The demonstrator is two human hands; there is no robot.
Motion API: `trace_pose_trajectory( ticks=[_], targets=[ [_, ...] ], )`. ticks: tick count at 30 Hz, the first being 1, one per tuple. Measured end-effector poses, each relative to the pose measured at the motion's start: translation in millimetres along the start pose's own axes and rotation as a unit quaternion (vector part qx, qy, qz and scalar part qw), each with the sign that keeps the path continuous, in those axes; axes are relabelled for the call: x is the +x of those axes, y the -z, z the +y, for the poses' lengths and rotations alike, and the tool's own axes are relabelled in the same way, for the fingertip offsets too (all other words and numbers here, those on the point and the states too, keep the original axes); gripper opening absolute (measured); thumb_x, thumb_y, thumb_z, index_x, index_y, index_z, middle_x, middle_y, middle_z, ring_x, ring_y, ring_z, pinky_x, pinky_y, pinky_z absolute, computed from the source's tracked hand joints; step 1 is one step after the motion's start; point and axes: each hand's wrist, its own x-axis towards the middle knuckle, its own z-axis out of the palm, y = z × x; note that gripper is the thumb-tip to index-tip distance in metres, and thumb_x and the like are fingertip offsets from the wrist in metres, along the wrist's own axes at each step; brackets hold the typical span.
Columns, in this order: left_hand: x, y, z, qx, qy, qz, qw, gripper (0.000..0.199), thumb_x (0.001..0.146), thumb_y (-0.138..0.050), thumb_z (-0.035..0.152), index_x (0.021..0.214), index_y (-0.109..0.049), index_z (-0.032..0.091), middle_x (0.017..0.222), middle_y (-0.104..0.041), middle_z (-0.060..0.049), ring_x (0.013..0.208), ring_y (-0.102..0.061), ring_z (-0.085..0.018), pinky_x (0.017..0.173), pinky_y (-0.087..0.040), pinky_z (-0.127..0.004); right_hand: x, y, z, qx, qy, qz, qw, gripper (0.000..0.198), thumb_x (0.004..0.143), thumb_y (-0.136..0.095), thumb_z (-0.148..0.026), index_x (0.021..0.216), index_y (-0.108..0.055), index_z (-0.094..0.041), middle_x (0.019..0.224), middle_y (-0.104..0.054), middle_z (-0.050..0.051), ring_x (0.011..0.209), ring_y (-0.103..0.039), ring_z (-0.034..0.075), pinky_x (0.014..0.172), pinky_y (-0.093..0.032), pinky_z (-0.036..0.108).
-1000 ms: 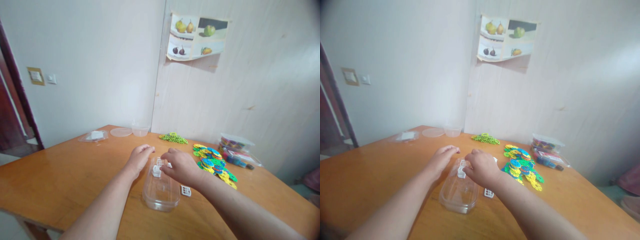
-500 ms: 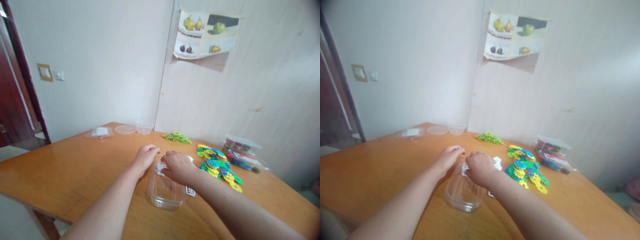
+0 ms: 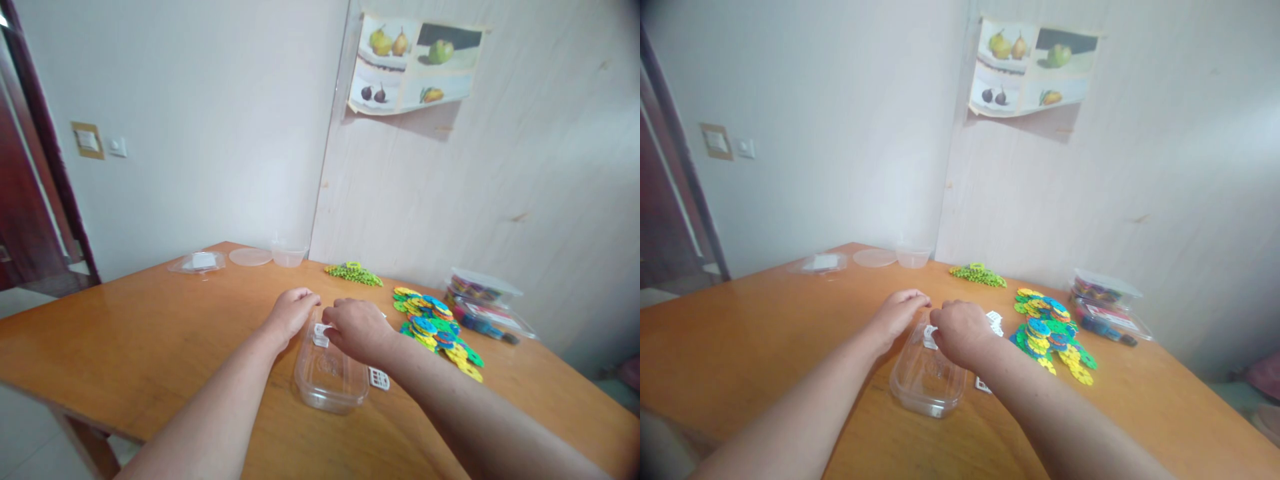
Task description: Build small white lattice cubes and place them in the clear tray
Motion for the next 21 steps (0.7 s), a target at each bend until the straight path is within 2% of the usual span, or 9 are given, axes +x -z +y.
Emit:
trace_pose_trajectory(
  ticks=[6,11,15,18,21],
  targets=[
    [1,0,-3,-0.002,-0.004,-0.003,1.000,0.022,0.071,-0.055,0.036,0.069,-0.067,0.017,0.072,-0.068,-0.001,0.079,-0.060,-0.020,0.072,-0.041,-0.028,-1,-1,-4,0.001,0.032,-0.018,0.999,0.027,0.087,-0.046,-0.028,0.097,-0.072,-0.026,0.090,-0.069,0.007,0.083,-0.063,0.023,0.063,-0.040,0.030],
    [0,1,0,-0.010,-0.011,-0.002,1.000,0.022,0.071,-0.055,0.036,0.068,-0.066,0.017,0.071,-0.068,-0.001,0.078,-0.059,-0.020,0.072,-0.041,-0.028,-9,11,3,0.055,-0.012,0.015,0.998,0.022,0.086,-0.049,-0.027,0.092,-0.070,-0.024,0.089,-0.069,0.005,0.083,-0.062,0.020,0.064,-0.037,0.028],
    [-1,2,1,-0.001,-0.006,0.005,1.000,0.021,0.070,-0.056,0.036,0.068,-0.067,0.017,0.072,-0.068,-0.001,0.079,-0.059,-0.020,0.070,-0.040,-0.028,-33,19,22,0.133,-0.060,0.030,0.989,0.019,0.086,-0.049,-0.025,0.089,-0.067,-0.022,0.087,-0.068,0.002,0.076,-0.059,0.015,0.062,-0.034,0.026],
    [-1,1,0,0.000,-0.004,0.004,1.000,0.022,0.071,-0.057,0.037,0.070,-0.068,0.018,0.075,-0.069,-0.001,0.079,-0.059,-0.020,0.069,-0.039,-0.028,-57,13,39,0.194,-0.077,0.002,0.978,0.015,0.084,-0.050,-0.024,0.082,-0.064,-0.021,0.080,-0.066,0.000,0.070,-0.056,0.013,0.060,-0.033,0.024],
    [-1,0,-1,0.001,0.001,-0.001,1.000,0.022,0.071,-0.057,0.037,0.071,-0.068,0.017,0.074,-0.068,-0.002,0.078,-0.059,-0.020,0.068,-0.039,-0.028,-79,-3,53,0.243,-0.079,-0.064,0.965,0.012,0.080,-0.059,-0.030,0.086,-0.064,-0.022,0.081,-0.066,-0.001,0.069,-0.056,0.013,0.059,-0.034,0.024]
  ],
)
